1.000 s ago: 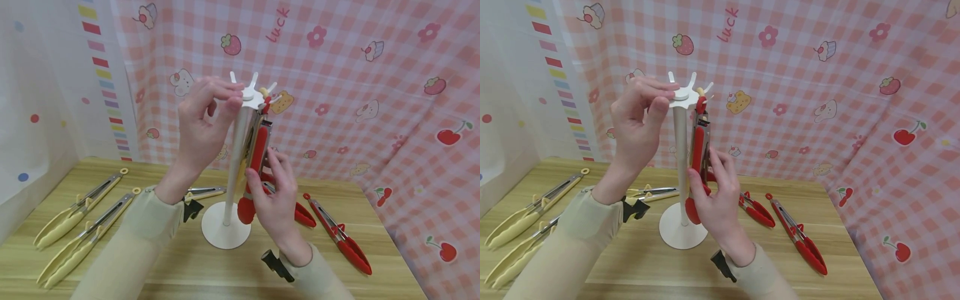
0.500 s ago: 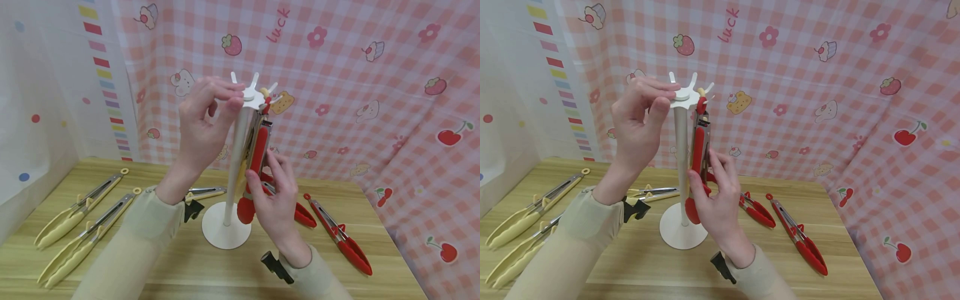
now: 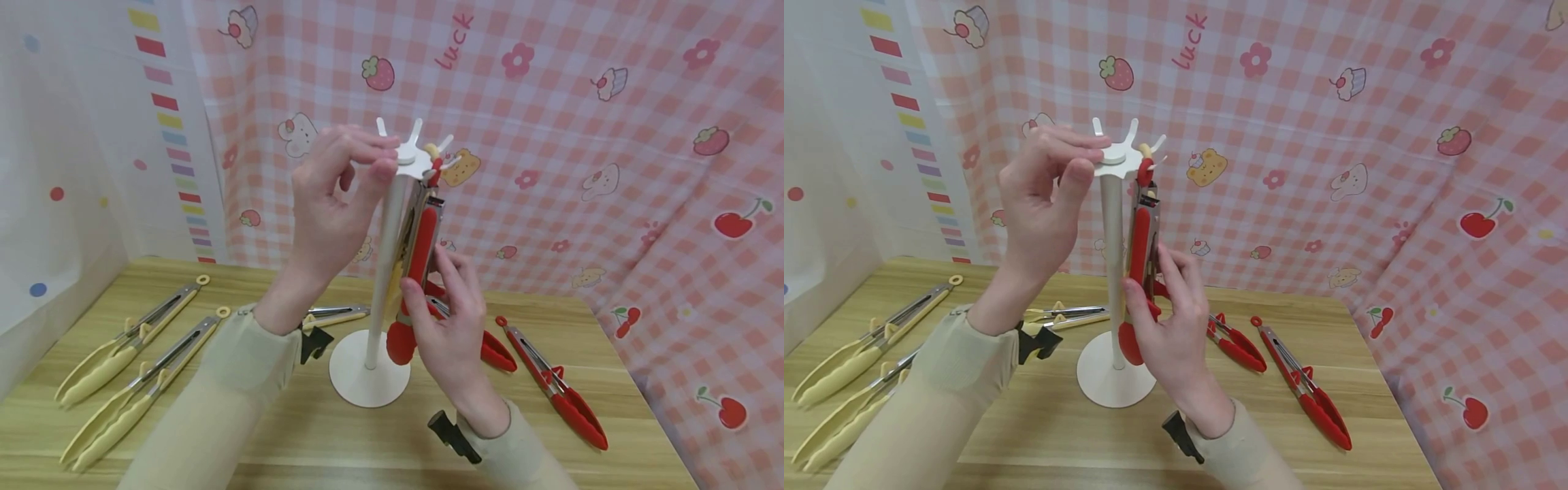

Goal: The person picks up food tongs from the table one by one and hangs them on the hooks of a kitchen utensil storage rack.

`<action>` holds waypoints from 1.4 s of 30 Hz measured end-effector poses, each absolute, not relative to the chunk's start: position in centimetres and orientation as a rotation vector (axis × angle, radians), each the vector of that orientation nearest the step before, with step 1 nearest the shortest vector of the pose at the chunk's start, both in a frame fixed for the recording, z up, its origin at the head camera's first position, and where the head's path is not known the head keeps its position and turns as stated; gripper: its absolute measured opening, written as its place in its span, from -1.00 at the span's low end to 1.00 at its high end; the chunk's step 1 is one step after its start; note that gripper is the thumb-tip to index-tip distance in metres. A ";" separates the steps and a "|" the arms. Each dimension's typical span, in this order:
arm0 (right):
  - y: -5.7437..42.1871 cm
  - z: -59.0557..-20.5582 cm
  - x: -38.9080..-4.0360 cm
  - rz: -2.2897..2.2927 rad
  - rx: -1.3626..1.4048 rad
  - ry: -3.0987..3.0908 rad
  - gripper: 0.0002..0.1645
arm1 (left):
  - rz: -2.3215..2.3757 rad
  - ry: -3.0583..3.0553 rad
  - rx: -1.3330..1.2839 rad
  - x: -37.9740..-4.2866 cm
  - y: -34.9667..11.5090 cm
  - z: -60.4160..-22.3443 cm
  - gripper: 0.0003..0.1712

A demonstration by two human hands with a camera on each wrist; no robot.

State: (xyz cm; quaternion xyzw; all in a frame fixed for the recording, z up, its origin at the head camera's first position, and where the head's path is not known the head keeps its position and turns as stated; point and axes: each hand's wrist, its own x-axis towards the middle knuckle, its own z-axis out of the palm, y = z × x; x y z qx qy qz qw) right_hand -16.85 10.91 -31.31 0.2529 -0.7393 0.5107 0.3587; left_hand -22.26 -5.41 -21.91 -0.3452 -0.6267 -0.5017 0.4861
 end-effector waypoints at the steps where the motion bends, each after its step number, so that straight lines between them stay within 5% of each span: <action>1: 10.9 -31.3 -16.9 1.316 0.653 -1.910 -0.34 | -1.221 -1.526 -0.840 -22.3 -5.4 -21.9 -0.22; 42: 10.8 -31.1 -16.8 1.270 0.666 -1.946 -0.26 | -1.229 -1.518 -0.842 -22.3 -5.4 -21.9 -0.21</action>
